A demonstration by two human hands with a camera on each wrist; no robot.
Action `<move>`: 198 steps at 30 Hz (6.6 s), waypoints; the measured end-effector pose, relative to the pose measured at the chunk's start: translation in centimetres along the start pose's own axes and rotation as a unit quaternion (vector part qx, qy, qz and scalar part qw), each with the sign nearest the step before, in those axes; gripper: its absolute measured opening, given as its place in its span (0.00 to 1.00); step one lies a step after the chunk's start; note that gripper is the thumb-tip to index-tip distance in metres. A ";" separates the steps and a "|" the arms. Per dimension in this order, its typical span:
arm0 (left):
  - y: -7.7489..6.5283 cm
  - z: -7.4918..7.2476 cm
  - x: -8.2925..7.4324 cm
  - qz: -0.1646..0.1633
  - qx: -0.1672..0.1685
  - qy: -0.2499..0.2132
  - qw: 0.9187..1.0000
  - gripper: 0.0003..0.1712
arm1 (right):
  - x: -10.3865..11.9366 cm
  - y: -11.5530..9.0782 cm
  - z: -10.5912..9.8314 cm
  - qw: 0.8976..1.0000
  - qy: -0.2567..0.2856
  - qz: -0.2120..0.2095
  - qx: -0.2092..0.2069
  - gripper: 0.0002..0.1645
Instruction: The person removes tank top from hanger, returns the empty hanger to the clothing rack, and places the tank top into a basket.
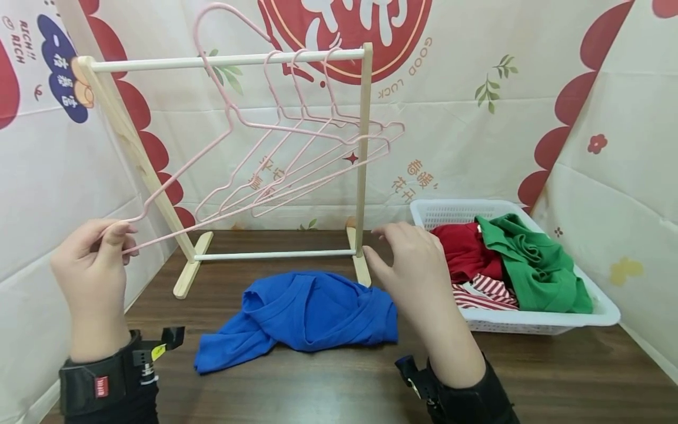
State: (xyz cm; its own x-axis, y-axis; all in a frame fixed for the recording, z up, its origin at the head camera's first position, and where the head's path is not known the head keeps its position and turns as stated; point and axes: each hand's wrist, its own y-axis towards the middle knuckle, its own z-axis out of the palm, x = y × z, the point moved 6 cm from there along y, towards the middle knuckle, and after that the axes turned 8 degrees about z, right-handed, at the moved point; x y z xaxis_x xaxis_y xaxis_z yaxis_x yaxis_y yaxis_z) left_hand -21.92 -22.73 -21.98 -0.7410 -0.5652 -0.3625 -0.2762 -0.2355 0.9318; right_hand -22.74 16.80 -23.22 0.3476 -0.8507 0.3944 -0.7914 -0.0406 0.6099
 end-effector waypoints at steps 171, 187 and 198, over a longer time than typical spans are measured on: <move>-2.0 6.5 -0.8 0.218 0.252 0.230 0.914 0.15 | 0.9 -3.3 15.8 0.919 -0.092 -0.111 0.367 0.34; -6.0 8.7 1.2 0.179 0.394 0.244 0.868 0.09 | -1.2 -5.1 19.5 0.880 -0.106 -0.047 0.460 0.48; -9.8 10.6 3.0 0.090 0.525 0.248 0.809 0.10 | -1.9 -3.9 22.2 0.846 -0.123 -0.011 0.519 0.57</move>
State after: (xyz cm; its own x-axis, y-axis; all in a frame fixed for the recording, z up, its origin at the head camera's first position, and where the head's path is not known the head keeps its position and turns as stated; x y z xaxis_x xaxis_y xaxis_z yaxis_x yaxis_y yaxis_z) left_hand -27.91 -13.79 -32.02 -0.5627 -0.8245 0.0608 -0.7517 0.5409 0.3773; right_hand -31.48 6.99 -41.58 0.3543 -0.9216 0.1584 -0.8454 -0.3881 -0.3670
